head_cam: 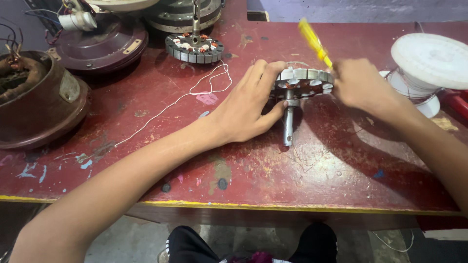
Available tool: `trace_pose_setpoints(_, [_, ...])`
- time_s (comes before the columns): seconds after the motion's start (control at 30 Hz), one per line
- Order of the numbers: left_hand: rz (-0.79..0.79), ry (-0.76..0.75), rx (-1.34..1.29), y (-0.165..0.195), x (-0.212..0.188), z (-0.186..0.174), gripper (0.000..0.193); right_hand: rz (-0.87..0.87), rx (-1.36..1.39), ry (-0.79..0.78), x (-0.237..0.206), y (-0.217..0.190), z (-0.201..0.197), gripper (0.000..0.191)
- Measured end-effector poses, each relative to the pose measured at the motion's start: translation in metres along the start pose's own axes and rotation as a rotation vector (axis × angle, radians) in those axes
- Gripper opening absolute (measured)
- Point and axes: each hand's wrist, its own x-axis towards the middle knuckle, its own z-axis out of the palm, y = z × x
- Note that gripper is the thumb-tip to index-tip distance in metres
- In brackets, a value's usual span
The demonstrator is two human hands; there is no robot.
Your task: The person winds copper wire around the slots of a motor rotor using a yellow-handled screwdriver to guide and pack the wire. The person rotates the rotor and continues winding until the slots are filled.
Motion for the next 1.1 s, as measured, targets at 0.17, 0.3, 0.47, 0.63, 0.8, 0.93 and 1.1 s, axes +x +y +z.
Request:
trace_pose_setpoints(0.17, [-0.010, -0.006, 0.000, 0.000, 0.000, -0.001, 0.057, -0.058, -0.106, -0.061, 0.001, 0.001, 0.011, 0.033])
trace_pose_setpoints(0.3, [-0.001, 0.000, 0.014, 0.001, 0.001, -0.001, 0.057, -0.032, -0.076, -0.057, -0.002, -0.002, 0.009, 0.033])
trace_pose_setpoints(0.47, [-0.009, -0.001, -0.001, 0.000, 0.000, -0.001, 0.057, -0.016, -0.092, -0.011, -0.014, -0.014, -0.001, 0.033])
trace_pose_setpoints(0.63, [-0.013, -0.001, 0.000, 0.000, 0.000, 0.000, 0.058, -0.043, -0.228, 0.150, -0.015, -0.014, -0.004, 0.019])
trace_pose_setpoints(0.8, [0.009, 0.015, -0.015, -0.001, -0.001, 0.002, 0.058, -0.378, 0.049, 0.663, -0.016, -0.013, -0.015, 0.019])
trace_pose_setpoints(0.93, [-0.003, 0.016, -0.015, -0.001, -0.001, 0.003, 0.058, -0.541, 0.291, 0.741, -0.024, -0.037, -0.011, 0.014])
trace_pose_setpoints(1.1, [-0.003, 0.030, -0.012, -0.001, -0.002, 0.002, 0.056, -0.657, 0.281, 0.614, -0.045, -0.071, 0.005, 0.031])
